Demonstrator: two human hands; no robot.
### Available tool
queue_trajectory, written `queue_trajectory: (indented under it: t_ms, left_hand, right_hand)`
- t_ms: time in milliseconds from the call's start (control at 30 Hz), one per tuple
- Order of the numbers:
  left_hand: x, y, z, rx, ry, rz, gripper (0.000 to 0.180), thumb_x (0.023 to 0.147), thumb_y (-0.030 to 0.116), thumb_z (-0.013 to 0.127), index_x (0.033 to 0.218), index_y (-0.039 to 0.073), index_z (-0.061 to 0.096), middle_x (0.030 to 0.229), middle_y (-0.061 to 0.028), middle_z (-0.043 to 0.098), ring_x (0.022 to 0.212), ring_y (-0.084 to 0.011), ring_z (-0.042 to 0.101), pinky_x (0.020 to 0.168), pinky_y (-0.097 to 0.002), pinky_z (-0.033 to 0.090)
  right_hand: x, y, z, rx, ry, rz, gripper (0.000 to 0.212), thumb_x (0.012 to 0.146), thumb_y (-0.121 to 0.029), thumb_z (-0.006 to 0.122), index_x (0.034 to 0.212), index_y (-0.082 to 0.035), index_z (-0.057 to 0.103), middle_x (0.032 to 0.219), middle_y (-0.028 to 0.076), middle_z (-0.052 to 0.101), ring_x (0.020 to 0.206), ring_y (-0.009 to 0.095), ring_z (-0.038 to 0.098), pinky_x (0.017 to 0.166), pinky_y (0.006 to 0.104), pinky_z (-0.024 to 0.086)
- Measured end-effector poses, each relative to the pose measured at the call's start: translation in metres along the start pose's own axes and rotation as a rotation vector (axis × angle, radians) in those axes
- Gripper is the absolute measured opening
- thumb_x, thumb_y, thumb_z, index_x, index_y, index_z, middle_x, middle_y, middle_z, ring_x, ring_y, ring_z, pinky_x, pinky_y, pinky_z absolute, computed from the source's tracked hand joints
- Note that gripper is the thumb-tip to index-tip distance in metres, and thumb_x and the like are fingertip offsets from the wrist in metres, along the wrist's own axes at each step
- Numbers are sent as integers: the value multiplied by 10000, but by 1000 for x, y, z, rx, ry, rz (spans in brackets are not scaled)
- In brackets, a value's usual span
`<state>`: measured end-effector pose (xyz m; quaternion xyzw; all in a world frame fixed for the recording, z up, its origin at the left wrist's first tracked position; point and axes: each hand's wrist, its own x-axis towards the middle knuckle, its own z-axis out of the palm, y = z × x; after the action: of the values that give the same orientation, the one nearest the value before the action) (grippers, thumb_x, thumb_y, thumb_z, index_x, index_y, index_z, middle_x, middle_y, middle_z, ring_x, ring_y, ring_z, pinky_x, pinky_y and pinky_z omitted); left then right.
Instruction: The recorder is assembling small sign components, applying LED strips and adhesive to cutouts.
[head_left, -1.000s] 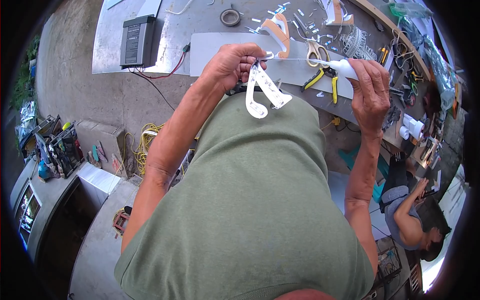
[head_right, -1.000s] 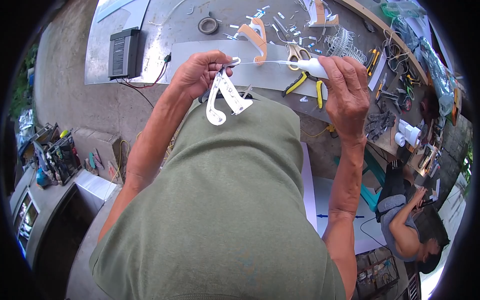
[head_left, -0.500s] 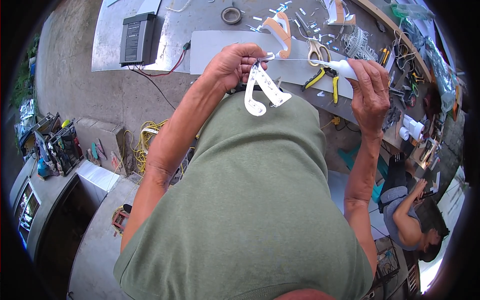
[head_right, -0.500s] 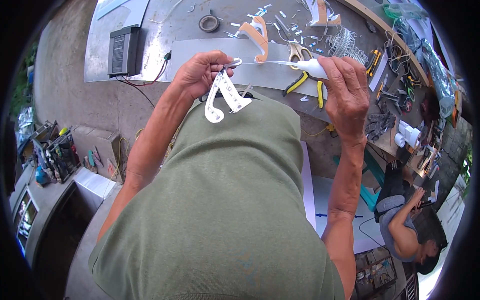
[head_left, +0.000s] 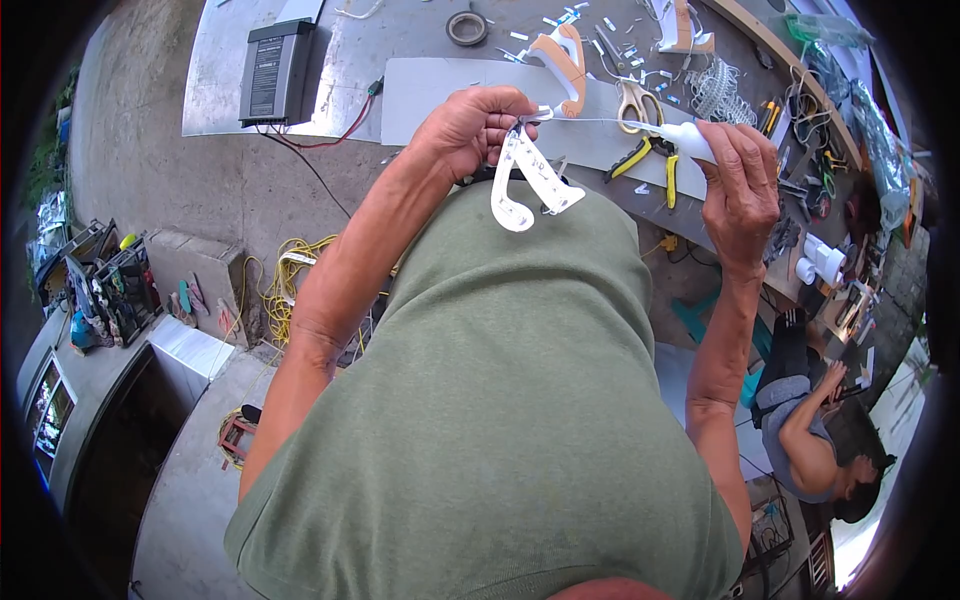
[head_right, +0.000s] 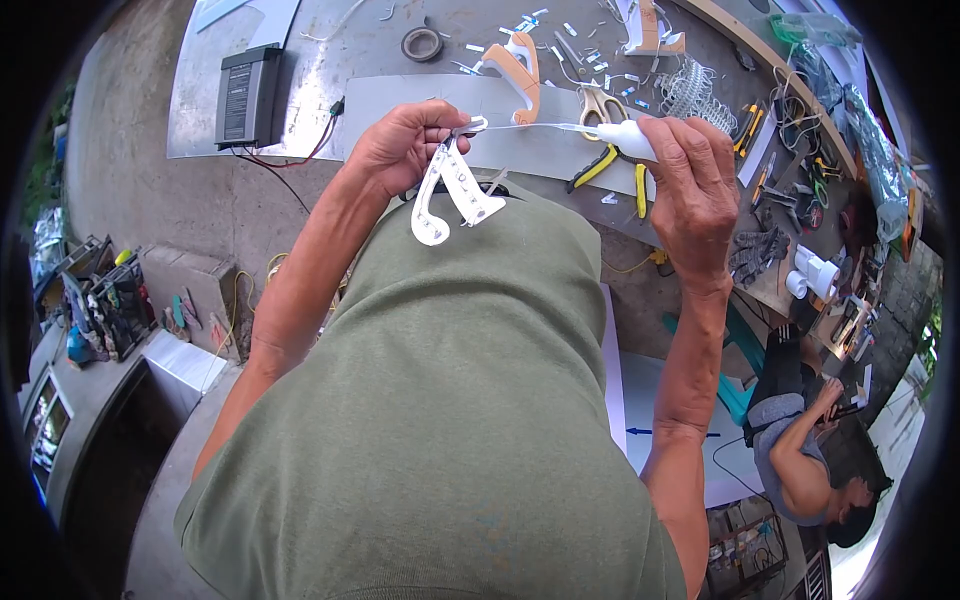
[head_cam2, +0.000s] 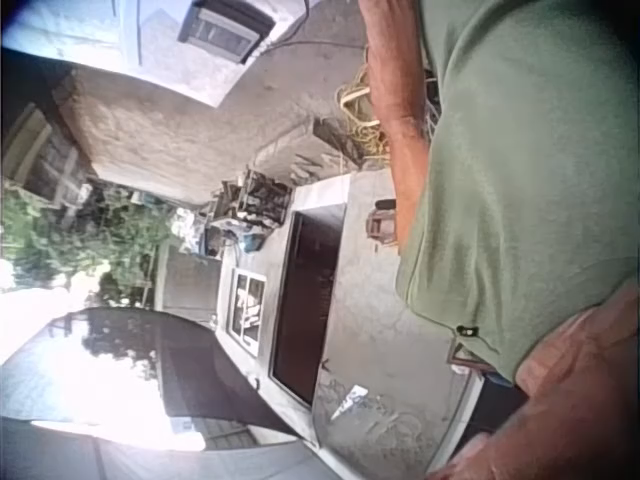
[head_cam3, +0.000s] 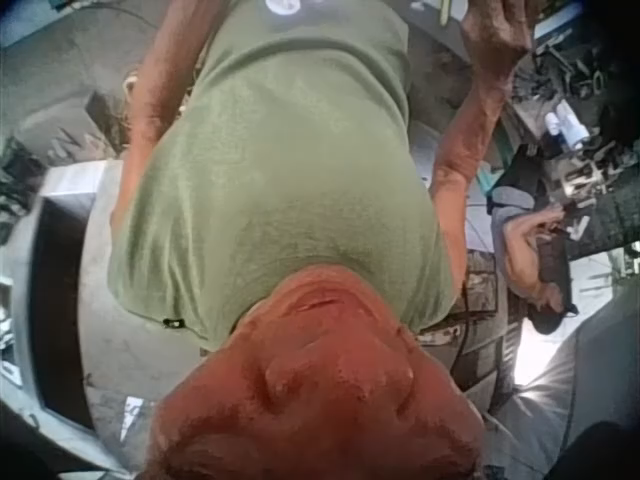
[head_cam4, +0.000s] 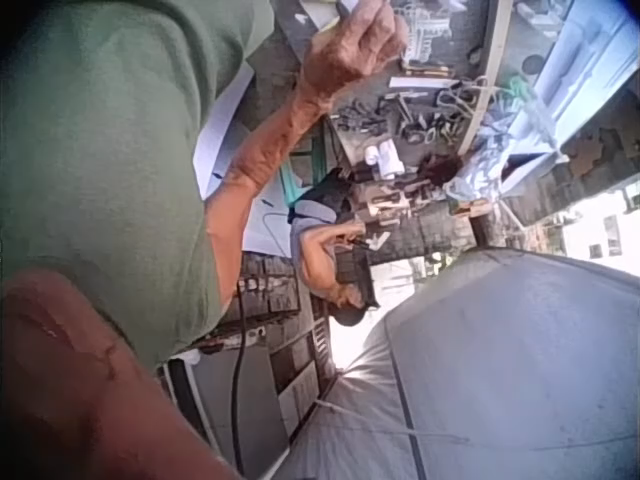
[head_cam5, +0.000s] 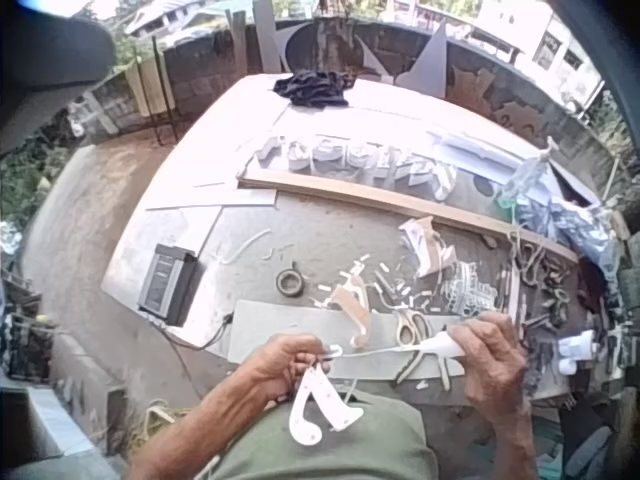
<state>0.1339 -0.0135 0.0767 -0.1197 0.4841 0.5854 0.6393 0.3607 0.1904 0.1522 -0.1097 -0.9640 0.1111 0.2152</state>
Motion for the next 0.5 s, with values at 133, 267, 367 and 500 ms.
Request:
queue_trajectory:
  t_ms: [133, 267, 367, 500]
  left_hand:
    - [1, -1, 0, 4, 3, -5, 103, 818, 39, 703, 860, -15, 627, 712, -90, 660, 637, -156, 708, 523, -252, 607]
    - [1, -1, -1, 1, 5, -10, 100, 816, 39, 705, 854, -11, 627, 706, -83, 655, 643, -154, 709, 524, -253, 608]
    - [0, -1, 0, 13, -1, 0, 98, 816, 41, 706, 848, -11, 628, 693, -75, 648, 650, -152, 710, 523, -255, 609]
    - [-1, 0, 1, 1, -1, -3, 100, 813, 43, 710, 846, -11, 633, 681, -70, 645, 648, -150, 711, 519, -248, 608]
  right_hand:
    - [-1, 0, 0, -4, 0, -5, 511, 690, 71, 769, 1171, -91, 714, 1086, 59, 679, 1038, 262, 624, 916, 388, 531]
    - [-1, -1, -1, 4, -24, 17, 456, 755, 43, 753, 1185, -104, 710, 1098, 52, 686, 1066, 261, 623, 945, 398, 510]
    - [-1, -2, -1, 7, -26, 18, 465, 749, 51, 752, 1186, -102, 709, 1095, 54, 685, 1066, 260, 622, 945, 398, 508]
    - [-1, -2, -1, 14, -28, 18, 475, 743, 63, 749, 1187, -98, 708, 1094, 57, 684, 1067, 260, 621, 944, 397, 507]
